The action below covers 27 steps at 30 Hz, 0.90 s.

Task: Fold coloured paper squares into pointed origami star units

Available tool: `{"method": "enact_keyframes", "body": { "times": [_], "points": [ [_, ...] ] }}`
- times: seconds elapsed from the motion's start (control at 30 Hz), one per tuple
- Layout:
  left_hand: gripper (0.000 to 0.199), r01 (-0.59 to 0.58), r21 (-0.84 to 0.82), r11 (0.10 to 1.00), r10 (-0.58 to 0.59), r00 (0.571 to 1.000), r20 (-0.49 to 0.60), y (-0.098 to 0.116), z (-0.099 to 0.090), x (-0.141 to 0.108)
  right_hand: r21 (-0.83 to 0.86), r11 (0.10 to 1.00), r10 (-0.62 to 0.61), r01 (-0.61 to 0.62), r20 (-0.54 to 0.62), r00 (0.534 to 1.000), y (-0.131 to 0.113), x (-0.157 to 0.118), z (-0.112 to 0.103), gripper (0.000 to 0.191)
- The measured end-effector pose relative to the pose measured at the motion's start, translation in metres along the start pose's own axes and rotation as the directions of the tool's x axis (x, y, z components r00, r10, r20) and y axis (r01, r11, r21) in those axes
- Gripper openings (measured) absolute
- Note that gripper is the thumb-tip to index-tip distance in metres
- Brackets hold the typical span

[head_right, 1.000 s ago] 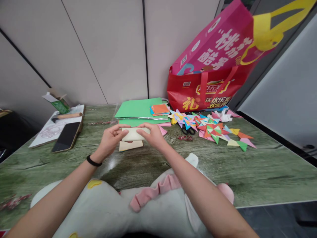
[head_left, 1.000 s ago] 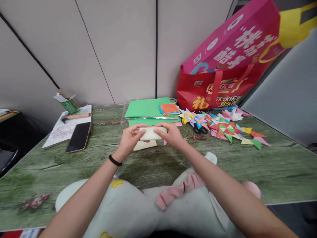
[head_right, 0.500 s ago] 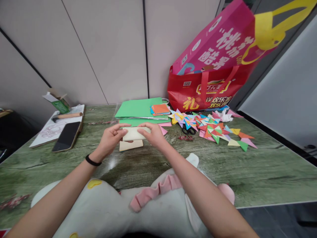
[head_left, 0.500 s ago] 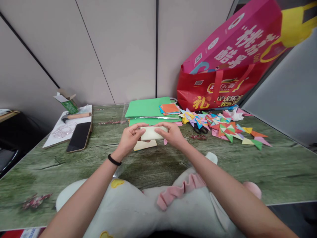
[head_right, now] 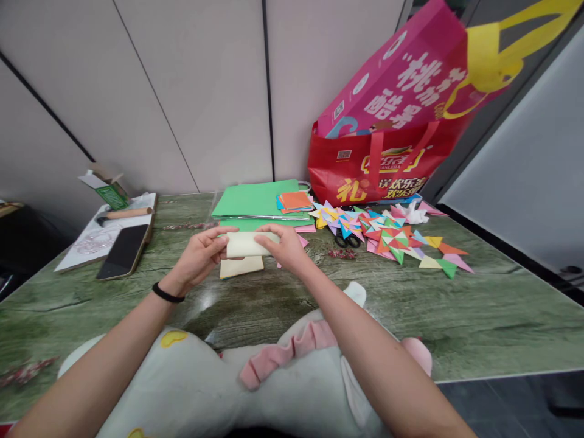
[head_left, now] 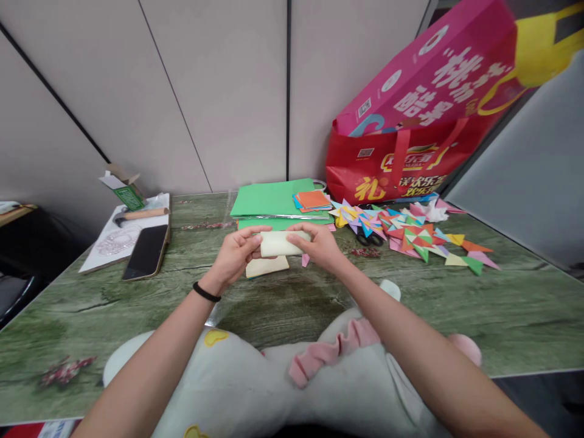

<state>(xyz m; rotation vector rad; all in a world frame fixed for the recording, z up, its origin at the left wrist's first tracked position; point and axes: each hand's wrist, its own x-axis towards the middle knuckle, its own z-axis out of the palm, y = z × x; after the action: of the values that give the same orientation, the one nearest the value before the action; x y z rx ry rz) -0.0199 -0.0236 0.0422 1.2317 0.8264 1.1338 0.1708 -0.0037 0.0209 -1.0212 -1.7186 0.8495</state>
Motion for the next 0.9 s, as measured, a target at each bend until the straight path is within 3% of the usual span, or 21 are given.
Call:
{"method": "enact_keyframes", "body": {
  "times": [0.53,0.9],
  "points": [
    [0.032,-0.003,-0.068,0.998,0.001,0.999,-0.035,-0.002,0.0007,0.0015,0.01,1.0,0.023,-0.023,0.002,1.0,-0.001,-0.0007,0.0008,0.026],
    [0.038,-0.021,0.041,0.999,0.024,0.997,-0.07,-0.0031,0.0025,0.0007,-0.064,0.996,-0.057,0.054,-0.05,0.997,-0.0002,0.0004,0.0027,0.021]
  ]
}}
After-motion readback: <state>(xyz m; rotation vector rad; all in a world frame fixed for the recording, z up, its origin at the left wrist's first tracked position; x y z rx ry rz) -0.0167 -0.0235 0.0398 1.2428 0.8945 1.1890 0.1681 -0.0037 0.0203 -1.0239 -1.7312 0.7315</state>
